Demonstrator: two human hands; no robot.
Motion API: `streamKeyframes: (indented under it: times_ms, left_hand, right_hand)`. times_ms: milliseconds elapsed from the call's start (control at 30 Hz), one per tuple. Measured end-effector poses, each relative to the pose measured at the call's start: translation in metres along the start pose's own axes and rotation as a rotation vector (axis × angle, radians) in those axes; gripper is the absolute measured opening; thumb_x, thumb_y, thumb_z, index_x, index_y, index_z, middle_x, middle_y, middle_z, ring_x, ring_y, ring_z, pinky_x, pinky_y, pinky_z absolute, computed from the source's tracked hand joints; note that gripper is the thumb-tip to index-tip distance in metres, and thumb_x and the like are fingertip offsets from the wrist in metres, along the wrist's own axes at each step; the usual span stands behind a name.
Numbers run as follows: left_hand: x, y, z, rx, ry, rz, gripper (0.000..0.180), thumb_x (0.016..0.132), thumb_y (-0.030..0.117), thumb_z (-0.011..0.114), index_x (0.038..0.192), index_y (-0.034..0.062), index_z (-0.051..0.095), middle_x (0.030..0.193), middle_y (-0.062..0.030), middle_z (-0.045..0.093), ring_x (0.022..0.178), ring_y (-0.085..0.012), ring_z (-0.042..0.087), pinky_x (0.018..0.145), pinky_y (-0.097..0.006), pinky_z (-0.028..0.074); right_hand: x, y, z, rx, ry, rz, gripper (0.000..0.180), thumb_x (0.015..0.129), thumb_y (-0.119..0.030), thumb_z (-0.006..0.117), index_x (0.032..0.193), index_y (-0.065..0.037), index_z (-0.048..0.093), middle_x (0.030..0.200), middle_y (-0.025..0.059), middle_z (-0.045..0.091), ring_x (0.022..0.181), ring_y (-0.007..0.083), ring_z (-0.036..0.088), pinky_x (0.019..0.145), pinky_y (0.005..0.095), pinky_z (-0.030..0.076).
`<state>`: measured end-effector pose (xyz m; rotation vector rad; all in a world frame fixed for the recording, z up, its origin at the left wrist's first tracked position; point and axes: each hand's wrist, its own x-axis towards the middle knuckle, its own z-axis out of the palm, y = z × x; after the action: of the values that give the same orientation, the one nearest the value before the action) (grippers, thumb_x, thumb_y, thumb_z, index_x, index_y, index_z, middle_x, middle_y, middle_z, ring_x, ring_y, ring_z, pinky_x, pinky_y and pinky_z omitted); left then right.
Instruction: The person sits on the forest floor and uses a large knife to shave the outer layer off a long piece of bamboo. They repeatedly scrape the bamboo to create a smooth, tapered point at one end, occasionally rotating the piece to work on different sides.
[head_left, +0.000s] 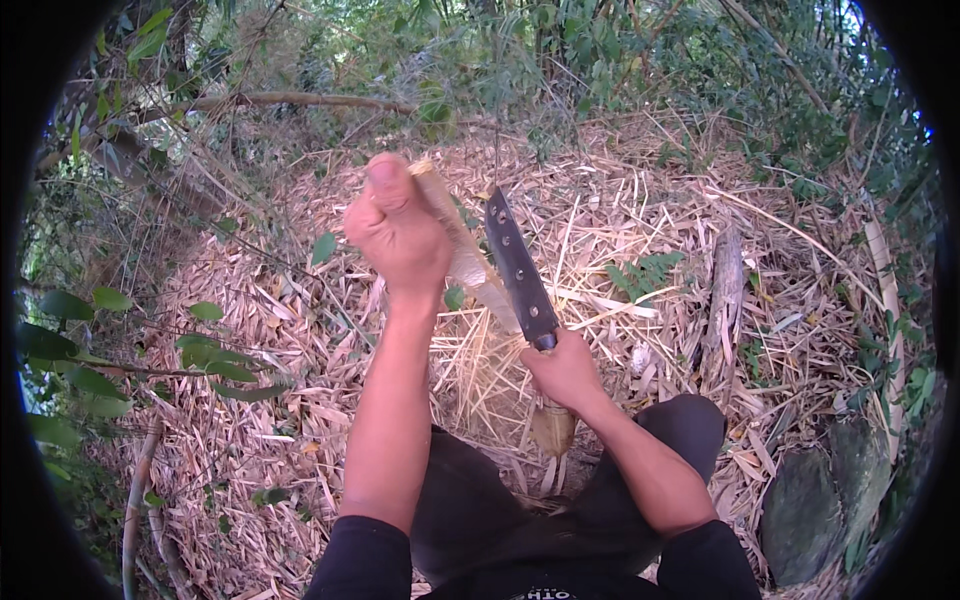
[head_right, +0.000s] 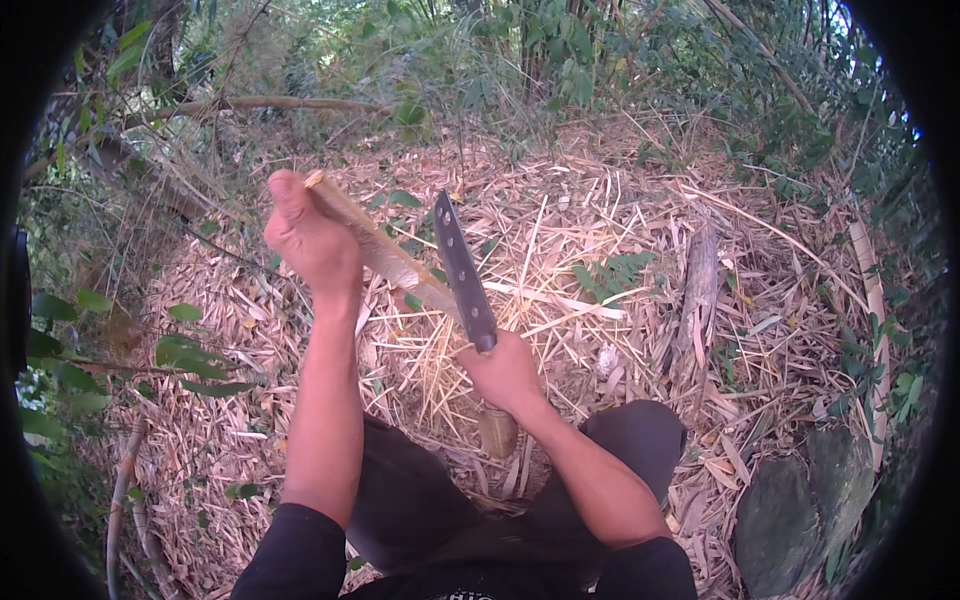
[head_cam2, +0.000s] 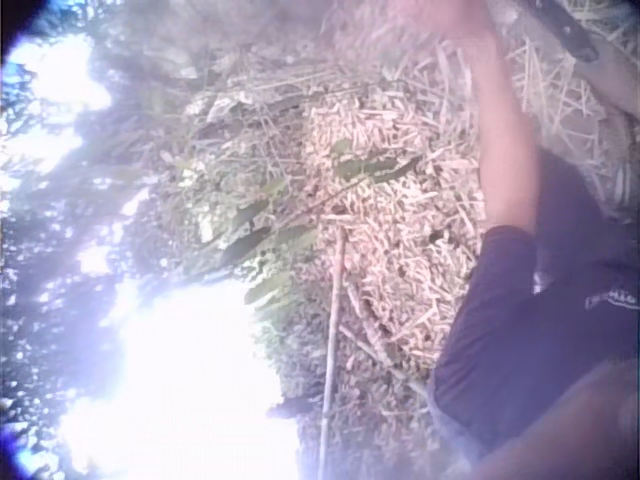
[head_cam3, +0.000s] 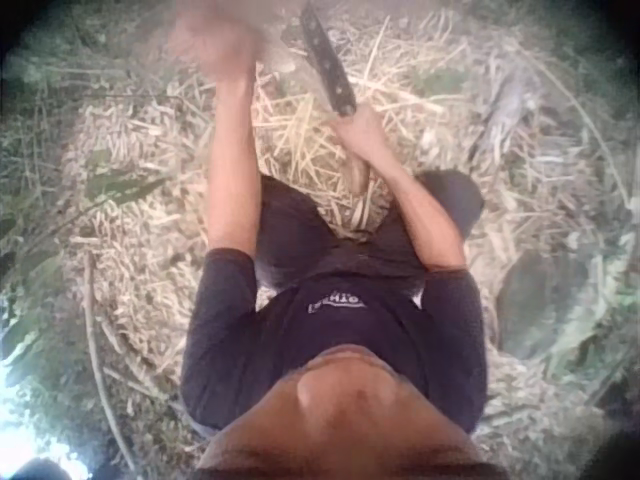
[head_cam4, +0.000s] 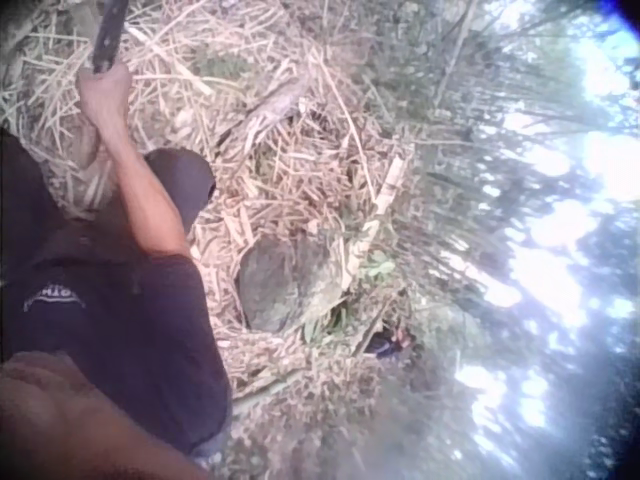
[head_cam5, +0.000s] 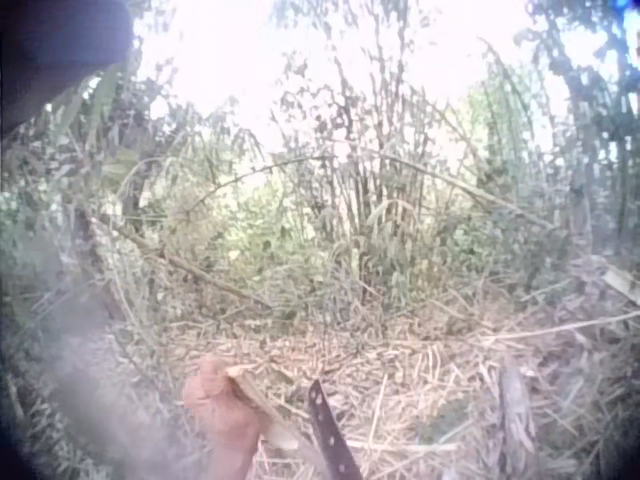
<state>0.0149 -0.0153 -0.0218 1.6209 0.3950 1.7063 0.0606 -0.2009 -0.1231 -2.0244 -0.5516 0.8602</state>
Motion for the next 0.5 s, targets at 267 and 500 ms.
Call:
streamKeyframes:
  times_ms: [267,500]
  left_hand:
    - [0.006,-0.007,-0.021,0.043,0.000,-0.105,0.054,0.106,0.047,0.039,0.073,0.0064,0.053,0.064,-0.0005,0.054,0.058,-0.0060,0.048,0.055,-0.022,0.037]
    - [0.022,0.012,-0.037,-0.139,0.116,-0.107,0.054,0.103,0.052,0.041,0.075,0.0072,0.055,0.065,-0.0019,0.056,0.058,-0.0070,0.051,0.056,-0.022,0.041]
  right_hand:
    - [0.001,-0.036,0.008,0.176,0.095,-0.082,0.021,0.077,-0.019,0.068,0.077,0.001,0.062,0.063,0.0073,0.063,0.055,0.0157,0.060,0.053,0.0338,0.048]
    - [0.010,-0.001,0.023,0.105,-0.022,0.016,0.021,0.076,-0.019,0.067,0.076,0.002,0.061,0.061,0.0088,0.061,0.055,0.0178,0.060,0.057,0.0338,0.048]
